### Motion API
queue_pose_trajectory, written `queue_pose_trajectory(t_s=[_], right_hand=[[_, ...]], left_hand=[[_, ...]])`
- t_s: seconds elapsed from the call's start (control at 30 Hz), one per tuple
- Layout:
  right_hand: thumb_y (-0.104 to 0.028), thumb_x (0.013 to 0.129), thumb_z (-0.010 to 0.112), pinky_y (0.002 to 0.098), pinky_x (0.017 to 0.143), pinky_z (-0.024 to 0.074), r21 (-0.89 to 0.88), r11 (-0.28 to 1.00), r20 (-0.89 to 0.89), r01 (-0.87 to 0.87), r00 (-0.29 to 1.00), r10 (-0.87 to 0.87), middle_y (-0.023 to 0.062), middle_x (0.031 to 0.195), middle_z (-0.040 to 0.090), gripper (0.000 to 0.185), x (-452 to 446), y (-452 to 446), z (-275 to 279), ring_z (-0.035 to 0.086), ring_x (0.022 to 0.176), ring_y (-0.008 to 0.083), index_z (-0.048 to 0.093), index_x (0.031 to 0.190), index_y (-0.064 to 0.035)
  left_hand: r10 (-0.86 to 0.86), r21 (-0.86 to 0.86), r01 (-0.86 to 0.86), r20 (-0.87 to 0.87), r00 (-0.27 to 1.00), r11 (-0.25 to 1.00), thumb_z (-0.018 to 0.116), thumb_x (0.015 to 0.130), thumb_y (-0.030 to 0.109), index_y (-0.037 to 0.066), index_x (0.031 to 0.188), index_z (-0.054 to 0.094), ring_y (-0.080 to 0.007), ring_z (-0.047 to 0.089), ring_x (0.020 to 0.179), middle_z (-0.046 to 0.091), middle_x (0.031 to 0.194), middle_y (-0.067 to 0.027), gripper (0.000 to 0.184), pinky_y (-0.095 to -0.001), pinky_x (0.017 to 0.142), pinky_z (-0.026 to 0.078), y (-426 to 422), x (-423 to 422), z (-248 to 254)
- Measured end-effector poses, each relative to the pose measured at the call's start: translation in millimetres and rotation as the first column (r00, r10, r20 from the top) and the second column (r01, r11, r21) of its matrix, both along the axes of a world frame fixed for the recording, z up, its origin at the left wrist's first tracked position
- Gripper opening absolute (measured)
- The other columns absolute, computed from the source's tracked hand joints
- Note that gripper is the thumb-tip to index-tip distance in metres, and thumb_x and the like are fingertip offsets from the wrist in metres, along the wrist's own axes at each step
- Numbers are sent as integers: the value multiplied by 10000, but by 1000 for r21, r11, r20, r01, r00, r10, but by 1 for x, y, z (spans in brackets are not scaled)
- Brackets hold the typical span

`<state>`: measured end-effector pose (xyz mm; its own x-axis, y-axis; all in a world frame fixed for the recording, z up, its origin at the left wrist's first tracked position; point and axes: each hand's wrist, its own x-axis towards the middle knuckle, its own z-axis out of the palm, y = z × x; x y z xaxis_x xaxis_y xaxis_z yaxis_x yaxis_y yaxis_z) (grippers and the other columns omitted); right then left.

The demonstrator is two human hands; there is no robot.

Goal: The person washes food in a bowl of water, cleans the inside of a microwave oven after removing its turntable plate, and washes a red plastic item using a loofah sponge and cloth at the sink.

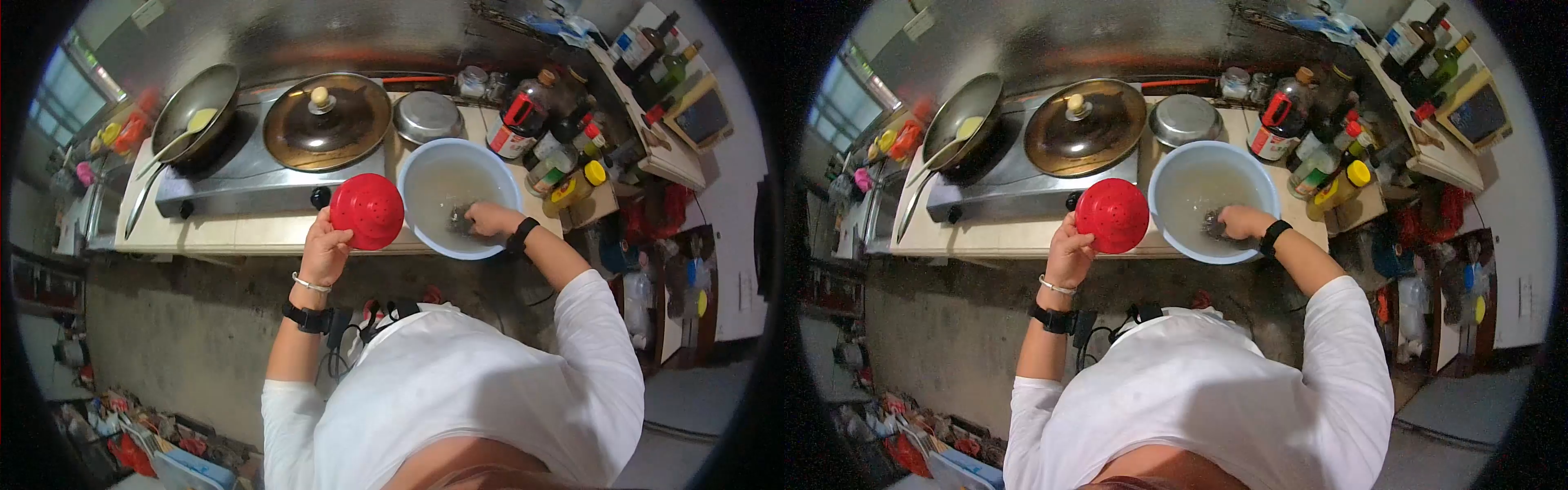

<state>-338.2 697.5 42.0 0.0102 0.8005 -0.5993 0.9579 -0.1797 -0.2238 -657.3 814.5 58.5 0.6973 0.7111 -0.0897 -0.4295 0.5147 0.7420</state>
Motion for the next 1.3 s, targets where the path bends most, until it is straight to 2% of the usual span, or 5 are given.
queue_pose_trajectory(t_s=[0.23,0.57,0.63,0.83,1.3], right_hand=[[-166,785,597,319,678,452,219,688,-619,691,644,-450,99,816,618,268,30,-22,7,567,739,180,584,947,48],[-151,869,478,259,703,444,-175,273,-977,946,-131,-170,52,874,591,209,13,-25,22,558,805,135,581,877,30],[-158,857,497,301,757,442,442,315,-883,840,468,-10,117,951,593,211,8,-17,19,568,894,195,575,825,37],[-54,777,522,386,857,411,872,306,-393,383,919,-30,200,1058,548,107,-47,-20,10,498,1043,335,578,773,36],[-139,725,542,436,698,472,522,650,-324,552,833,-448,205,761,611,177,-10,6,26,599,747,369,638,701,8]], left_hand=[[-132,24,132,-2,991,991,556,721,-32,21,1142,409,-218,543,1009,527,1125,-103,448,-359,858,461,0,63,4],[-243,72,253,-129,961,965,541,749,-54,21,1166,408,-195,548,1007,539,1122,-103,445,-330,887,438,-23,129,3],[-251,28,257,-149,957,966,531,748,-75,18,1139,418,-179,551,982,548,1091,-96,417,-316,882,432,-31,140,3],[-174,69,197,-247,953,978,521,728,-90,10,1112,432,-173,558,921,553,1027,-70,407,-310,837,445,-37,162,-19],[-102,297,214,-351,931,931,542,663,-115,-2,1058,423,-158,538,888,533,961,-72,428,-278,823,417,-61,161,0]])
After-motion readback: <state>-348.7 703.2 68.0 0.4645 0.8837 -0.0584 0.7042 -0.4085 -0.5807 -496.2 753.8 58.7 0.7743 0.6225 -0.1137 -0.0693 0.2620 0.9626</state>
